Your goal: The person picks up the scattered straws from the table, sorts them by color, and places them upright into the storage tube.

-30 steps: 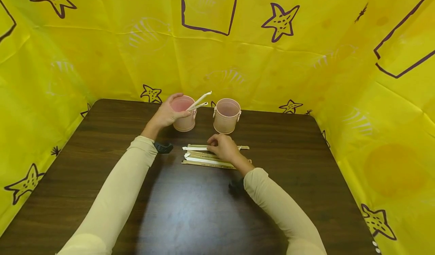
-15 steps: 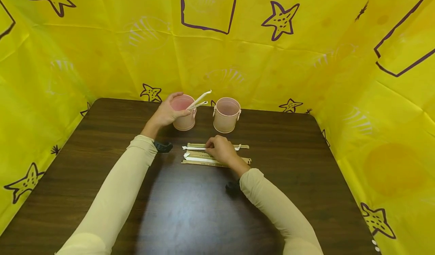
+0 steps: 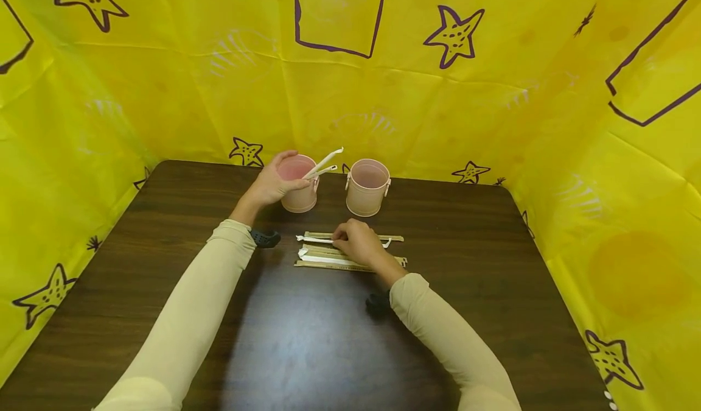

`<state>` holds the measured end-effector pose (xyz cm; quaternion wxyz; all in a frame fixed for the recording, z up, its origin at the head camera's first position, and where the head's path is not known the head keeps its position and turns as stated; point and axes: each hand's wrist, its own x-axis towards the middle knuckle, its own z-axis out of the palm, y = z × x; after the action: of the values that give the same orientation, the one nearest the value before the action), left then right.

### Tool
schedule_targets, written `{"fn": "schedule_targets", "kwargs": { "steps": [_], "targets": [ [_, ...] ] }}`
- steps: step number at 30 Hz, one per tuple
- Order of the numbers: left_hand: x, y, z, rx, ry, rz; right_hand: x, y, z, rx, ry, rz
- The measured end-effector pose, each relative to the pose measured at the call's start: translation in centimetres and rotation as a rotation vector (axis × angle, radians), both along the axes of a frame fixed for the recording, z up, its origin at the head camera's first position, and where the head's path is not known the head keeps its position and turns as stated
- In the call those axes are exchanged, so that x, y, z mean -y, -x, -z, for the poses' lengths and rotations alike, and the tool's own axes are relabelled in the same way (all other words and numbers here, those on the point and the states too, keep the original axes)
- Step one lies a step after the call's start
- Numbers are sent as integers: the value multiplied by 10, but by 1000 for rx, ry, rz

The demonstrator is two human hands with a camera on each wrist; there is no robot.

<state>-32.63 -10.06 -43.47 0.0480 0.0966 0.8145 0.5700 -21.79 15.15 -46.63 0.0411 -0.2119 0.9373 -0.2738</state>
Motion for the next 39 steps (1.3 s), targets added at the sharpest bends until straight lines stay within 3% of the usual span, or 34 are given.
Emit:
{"fn": "schedule_targets", "kwargs": {
  "steps": [6, 13, 26, 33, 39],
  "targets": [
    [-1, 0, 1, -3, 11, -1, -14, 4, -15, 57, 98, 12],
    [-1, 0, -1, -4, 11, 3, -27, 8, -34, 6, 204, 10],
    [-1, 1, 1, -8, 1, 1, -32, 10, -72, 13, 410, 24],
    [-1, 0, 0, 0, 8, 2, -35, 13, -93, 119, 564, 105],
    [-1, 0, 0, 4, -11, 2, -32, 16, -104, 136, 703, 166]
  ]
}}
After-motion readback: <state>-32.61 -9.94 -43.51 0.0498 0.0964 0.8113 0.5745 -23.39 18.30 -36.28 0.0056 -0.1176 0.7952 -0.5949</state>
